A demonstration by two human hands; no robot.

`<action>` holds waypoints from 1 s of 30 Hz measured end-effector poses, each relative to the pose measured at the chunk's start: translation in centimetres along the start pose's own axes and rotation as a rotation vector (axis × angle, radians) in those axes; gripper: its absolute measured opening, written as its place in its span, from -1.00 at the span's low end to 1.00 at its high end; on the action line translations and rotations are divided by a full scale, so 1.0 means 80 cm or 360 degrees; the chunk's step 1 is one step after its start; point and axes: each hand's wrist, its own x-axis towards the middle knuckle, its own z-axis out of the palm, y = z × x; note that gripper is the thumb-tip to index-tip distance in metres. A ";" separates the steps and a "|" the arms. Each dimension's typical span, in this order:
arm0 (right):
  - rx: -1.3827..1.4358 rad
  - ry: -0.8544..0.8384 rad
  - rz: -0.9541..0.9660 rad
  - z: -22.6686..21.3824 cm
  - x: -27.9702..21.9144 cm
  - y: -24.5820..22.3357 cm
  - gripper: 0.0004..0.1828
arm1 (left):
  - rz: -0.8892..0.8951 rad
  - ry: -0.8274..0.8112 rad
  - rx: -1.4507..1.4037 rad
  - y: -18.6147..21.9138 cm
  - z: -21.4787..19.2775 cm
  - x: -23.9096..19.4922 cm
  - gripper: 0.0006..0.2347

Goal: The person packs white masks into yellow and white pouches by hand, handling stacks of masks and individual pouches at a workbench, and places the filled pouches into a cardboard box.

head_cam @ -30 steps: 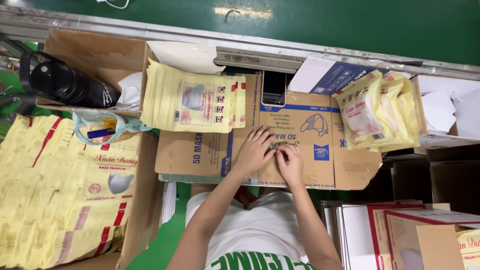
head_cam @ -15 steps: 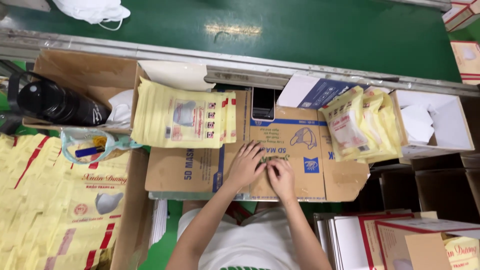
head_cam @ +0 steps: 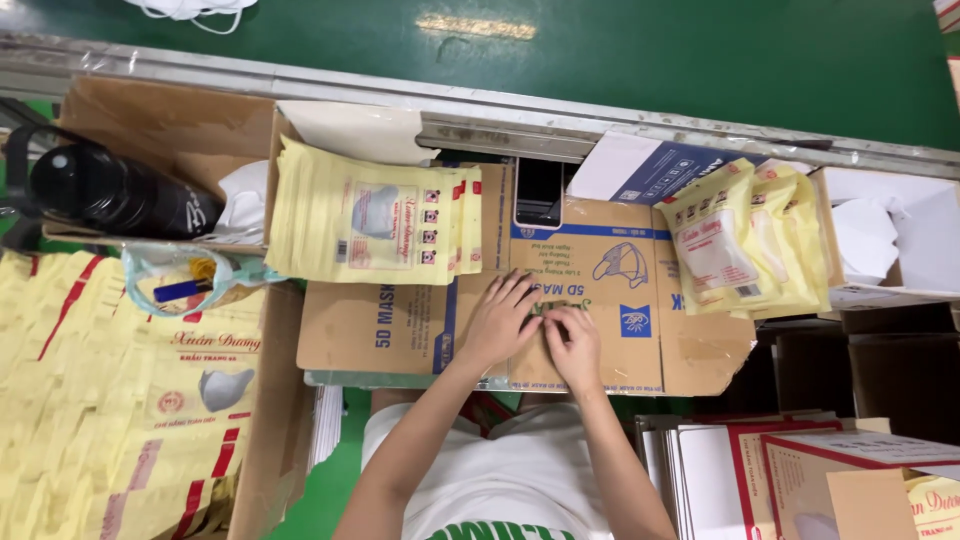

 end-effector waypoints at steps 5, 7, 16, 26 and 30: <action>-0.0025 0.0002 -0.0036 0.002 -0.001 0.003 -0.91 | 0.0004 0.0033 -0.0013 -0.003 0.003 -0.002 -0.62; -0.0031 0.0005 -0.0044 0.001 -0.002 0.003 -0.91 | 0.0040 0.0037 -0.0002 -0.005 0.004 -0.002 -0.63; 0.0002 -0.0011 -0.0022 0.002 -0.002 0.004 -0.91 | 0.0069 0.0054 0.0009 -0.005 0.005 -0.001 -0.63; -0.0023 -0.0018 -0.0010 0.003 -0.002 0.000 -0.92 | 0.0034 0.0060 -0.0028 -0.003 0.000 -0.001 -0.64; -0.0063 -0.0021 -0.0002 0.003 -0.002 0.001 -0.92 | 0.0050 0.0043 -0.0014 -0.006 0.003 -0.002 -0.63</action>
